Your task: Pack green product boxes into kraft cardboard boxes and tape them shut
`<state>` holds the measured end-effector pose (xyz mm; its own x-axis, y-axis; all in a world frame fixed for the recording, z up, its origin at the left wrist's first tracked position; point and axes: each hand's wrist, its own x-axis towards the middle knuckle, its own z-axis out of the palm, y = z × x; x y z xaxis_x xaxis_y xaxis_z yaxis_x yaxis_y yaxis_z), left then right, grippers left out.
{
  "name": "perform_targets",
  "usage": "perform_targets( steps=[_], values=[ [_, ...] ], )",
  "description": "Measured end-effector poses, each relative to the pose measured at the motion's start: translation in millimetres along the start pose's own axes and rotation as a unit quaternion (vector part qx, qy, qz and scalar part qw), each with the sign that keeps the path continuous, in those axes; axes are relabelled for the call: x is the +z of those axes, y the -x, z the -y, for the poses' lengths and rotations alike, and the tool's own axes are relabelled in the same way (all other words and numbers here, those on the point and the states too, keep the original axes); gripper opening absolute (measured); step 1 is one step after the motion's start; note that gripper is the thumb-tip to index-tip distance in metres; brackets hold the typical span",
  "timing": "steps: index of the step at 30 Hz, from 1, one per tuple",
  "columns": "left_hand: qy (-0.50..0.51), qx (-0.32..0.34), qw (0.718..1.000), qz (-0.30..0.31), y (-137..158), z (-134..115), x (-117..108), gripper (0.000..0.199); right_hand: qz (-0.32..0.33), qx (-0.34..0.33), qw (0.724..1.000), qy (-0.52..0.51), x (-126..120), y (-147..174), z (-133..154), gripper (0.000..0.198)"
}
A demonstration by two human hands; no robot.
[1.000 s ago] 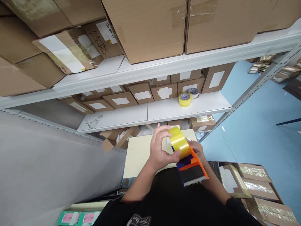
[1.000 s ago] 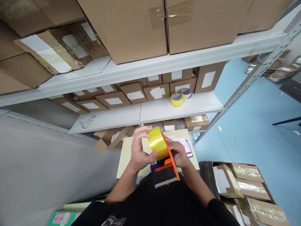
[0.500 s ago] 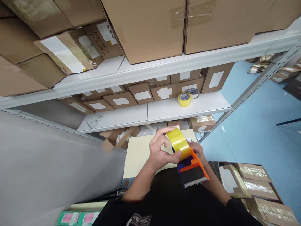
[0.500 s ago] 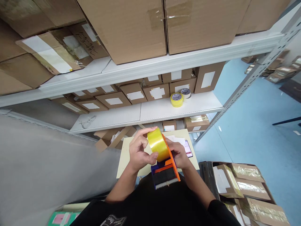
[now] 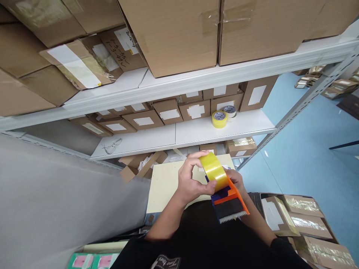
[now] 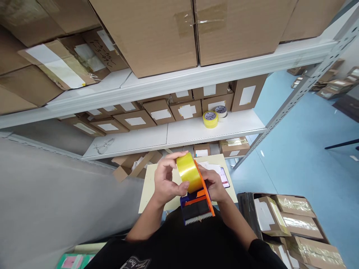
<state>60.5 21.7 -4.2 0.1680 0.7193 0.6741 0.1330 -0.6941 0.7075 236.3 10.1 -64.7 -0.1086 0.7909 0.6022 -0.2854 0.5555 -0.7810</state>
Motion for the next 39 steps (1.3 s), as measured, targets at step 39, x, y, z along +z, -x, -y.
perform_targets(
  steps=[39],
  values=[
    [-0.070, -0.117, 0.989, 0.059, 0.8, -44.3, -24.8, 0.045, 0.069, -0.142, 0.964, 0.216, -26.6, -0.7, 11.1, 0.007]
  ],
)
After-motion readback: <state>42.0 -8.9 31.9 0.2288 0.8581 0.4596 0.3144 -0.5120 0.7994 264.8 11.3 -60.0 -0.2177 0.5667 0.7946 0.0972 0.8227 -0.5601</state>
